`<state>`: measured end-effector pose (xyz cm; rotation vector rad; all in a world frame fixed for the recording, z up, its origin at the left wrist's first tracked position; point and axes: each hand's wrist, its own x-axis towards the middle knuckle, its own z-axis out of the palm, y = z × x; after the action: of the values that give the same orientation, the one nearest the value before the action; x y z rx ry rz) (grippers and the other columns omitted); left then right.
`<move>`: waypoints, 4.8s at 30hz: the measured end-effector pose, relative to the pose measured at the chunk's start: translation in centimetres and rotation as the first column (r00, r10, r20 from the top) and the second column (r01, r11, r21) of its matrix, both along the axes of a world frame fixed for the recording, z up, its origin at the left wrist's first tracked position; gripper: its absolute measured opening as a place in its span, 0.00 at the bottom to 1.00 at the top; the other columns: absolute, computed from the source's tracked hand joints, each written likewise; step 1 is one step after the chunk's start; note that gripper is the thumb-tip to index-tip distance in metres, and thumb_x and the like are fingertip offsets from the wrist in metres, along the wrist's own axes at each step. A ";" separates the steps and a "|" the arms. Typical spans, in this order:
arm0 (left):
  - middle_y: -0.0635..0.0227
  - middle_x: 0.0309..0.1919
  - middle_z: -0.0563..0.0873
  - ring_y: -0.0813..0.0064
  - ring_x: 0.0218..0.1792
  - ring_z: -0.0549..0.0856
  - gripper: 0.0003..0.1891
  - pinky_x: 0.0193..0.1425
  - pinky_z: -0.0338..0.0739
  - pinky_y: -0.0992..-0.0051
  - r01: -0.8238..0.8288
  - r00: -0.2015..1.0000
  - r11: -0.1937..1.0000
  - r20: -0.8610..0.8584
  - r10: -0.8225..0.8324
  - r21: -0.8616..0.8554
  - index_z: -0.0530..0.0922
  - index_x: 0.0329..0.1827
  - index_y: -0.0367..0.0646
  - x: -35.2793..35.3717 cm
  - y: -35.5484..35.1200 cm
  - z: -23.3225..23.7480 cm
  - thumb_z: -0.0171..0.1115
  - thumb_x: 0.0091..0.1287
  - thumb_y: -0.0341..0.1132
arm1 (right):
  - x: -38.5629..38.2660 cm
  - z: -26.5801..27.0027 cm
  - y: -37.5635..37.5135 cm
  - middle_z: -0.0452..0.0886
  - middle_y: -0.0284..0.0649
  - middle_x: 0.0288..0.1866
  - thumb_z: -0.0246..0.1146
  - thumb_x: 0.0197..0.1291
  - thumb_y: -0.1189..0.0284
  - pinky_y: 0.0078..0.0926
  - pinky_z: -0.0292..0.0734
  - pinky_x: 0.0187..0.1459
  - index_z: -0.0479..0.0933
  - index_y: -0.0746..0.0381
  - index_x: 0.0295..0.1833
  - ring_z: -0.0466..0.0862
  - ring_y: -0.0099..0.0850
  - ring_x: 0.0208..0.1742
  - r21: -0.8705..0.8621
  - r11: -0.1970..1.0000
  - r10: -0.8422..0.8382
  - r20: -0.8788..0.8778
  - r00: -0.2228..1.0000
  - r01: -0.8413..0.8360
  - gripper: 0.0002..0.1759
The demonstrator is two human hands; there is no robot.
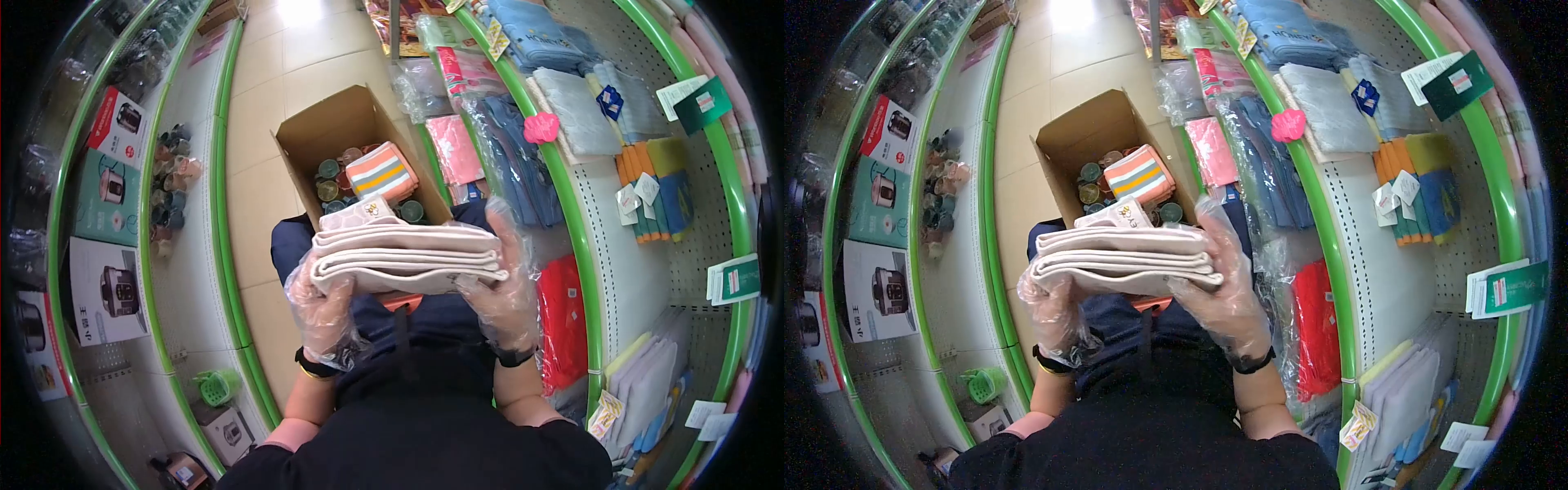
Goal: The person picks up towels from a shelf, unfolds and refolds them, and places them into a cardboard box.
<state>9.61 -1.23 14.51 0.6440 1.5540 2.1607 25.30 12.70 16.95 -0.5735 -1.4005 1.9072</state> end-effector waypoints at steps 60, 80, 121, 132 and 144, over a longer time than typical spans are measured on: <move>0.63 0.35 0.82 0.74 0.37 0.80 0.12 0.45 0.72 0.76 -0.096 0.947 0.928 -0.319 -0.026 -0.360 0.79 0.40 0.33 -2.9 0.1 3.0 0.59 0.52 0.25 | -1.5 -1.5 2.7 0.76 0.44 0.50 0.77 0.41 0.63 0.27 0.71 0.54 0.73 0.68 0.49 0.77 0.29 0.51 0.388 0.832 0.320 0.247 0.915 -0.396 0.32; 0.56 0.58 0.75 0.64 0.59 0.75 0.35 0.65 0.67 0.66 0.695 0.507 0.715 0.659 -0.556 0.068 0.64 0.64 0.30 -2.4 -2.1 -3.0 0.65 0.58 0.42 | -1.6 -5.3 4.0 0.79 0.40 0.48 0.54 0.65 0.69 0.21 0.75 0.50 0.71 0.65 0.53 0.81 0.25 0.47 -0.489 0.868 0.118 0.041 0.992 -0.083 0.14; 0.62 0.54 0.77 0.72 0.53 0.78 0.23 0.58 0.73 0.73 0.530 0.567 0.848 0.732 -0.378 0.027 0.67 0.62 0.37 -3.8 0.4 -8.4 0.57 0.67 0.36 | 0.3 -12.8 6.2 0.78 0.39 0.50 0.72 0.47 0.73 0.25 0.75 0.51 0.70 0.68 0.57 0.79 0.26 0.47 -0.514 0.738 0.610 0.231 0.758 -0.437 0.31; 0.59 0.50 0.80 0.67 0.48 0.82 0.20 0.52 0.78 0.66 0.277 0.589 0.954 0.805 -0.075 -0.114 0.70 0.58 0.36 -13.6 3.0 -17.4 0.58 0.65 0.35 | -12.7 -20.3 7.6 0.79 0.35 0.49 0.65 0.53 0.76 0.21 0.75 0.45 0.72 0.64 0.57 0.79 0.24 0.44 -0.410 0.852 0.496 0.440 0.748 -0.324 0.24; 0.50 0.51 0.77 0.59 0.47 0.79 0.37 0.53 0.73 0.69 0.176 0.983 0.598 0.169 -0.069 -0.782 0.52 0.68 0.34 -11.0 1.8 -22.3 0.58 0.57 0.32 | -13.6 -24.5 7.2 0.81 0.40 0.47 0.64 0.52 0.77 0.27 0.75 0.49 0.72 0.64 0.58 0.80 0.31 0.46 -0.263 0.920 0.384 0.448 0.807 -0.292 0.25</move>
<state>-1.43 0.60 -7.79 0.2775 2.0814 1.1388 11.67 19.88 -7.51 -1.0135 -1.7511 2.2999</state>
